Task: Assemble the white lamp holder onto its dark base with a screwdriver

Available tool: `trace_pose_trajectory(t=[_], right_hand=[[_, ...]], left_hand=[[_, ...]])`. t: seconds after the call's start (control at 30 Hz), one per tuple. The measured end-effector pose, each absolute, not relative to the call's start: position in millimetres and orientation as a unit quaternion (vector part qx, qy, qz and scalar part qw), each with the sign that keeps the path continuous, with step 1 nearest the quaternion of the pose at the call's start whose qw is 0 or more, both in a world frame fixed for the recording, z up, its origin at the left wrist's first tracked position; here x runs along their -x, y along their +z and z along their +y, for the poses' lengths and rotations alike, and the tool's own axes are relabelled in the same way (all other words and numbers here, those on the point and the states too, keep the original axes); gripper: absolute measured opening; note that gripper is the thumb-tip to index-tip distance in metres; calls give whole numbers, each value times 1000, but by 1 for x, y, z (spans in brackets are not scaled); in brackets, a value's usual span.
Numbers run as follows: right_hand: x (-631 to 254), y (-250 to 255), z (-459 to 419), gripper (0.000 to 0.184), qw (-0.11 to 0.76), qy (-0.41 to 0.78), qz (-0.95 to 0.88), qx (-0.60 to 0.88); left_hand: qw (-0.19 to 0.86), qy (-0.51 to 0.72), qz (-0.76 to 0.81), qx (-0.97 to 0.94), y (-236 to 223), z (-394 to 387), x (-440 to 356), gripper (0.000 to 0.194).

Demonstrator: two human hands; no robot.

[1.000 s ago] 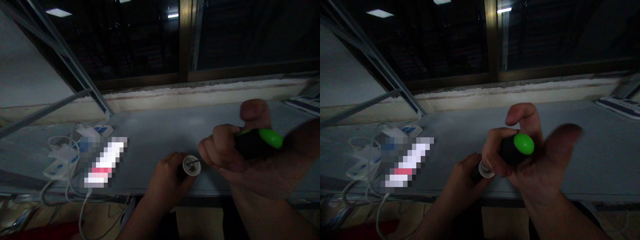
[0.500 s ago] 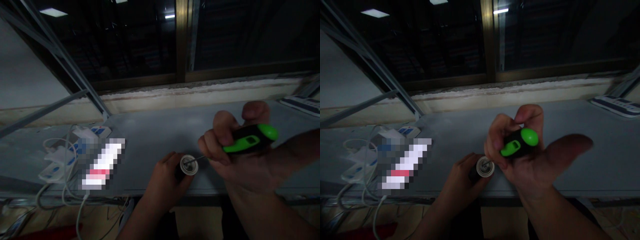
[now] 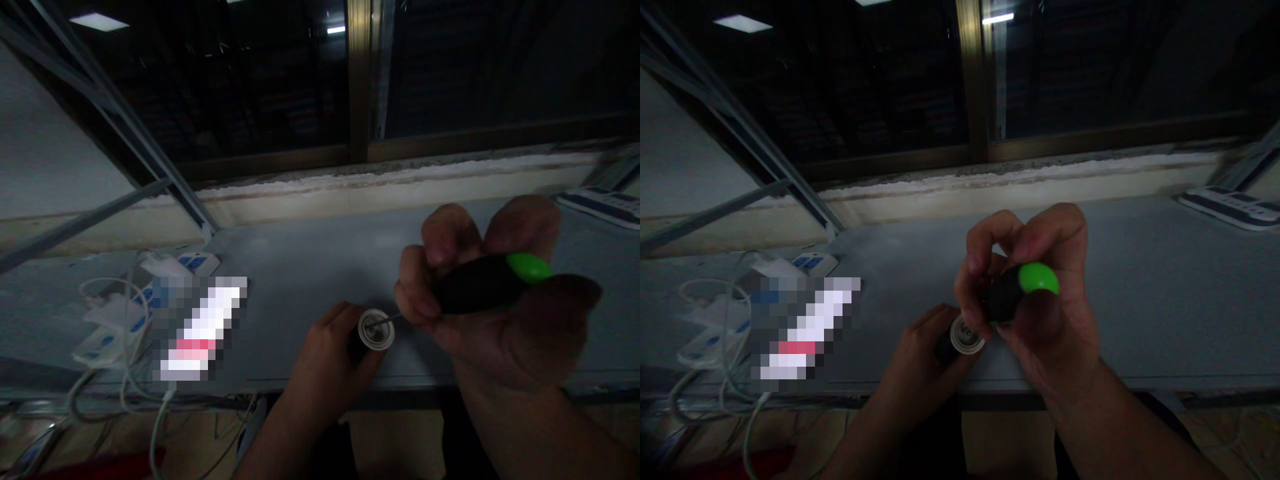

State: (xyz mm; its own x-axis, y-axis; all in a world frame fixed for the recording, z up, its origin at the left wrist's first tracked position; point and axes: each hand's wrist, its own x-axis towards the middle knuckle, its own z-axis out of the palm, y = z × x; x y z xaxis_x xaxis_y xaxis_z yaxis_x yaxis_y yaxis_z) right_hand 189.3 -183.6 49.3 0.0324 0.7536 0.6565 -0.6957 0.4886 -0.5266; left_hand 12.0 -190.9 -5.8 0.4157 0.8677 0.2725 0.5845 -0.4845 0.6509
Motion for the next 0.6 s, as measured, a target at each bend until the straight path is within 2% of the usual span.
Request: trace_pose_trajectory(t=[0.1, 0.23, 0.27, 0.37, 0.43, 0.5, 0.6], right_hand=[[-187, 53, -182, 20, 709, 491, -504, 55], [-190, 53, -185, 48, 667, 556, -494, 34], [-190, 52, -186, 47, 672, 562, -481, 28], [-190, 52, -188, 23, 696, 550, -459, 53], [-188, 53, -190, 26, 706, 534, -460, 70], [-188, 53, -193, 22, 672, 555, -487, 67], [-192, 52, -194, 35, 619, 600, -505, 27]], left_hand=[[234, 316, 440, -807, -5, -190, -12, 18], [233, 311, 432, -814, -5, -190, -12, 17], [232, 308, 433, -815, -5, -190, -12, 17], [230, 299, 439, -816, -6, -191, -11, 17], [227, 301, 441, -815, -8, -191, -11, 18], [225, 304, 443, -813, -8, -190, -10, 21], [230, 300, 447, -811, -8, -190, -10, 26]])
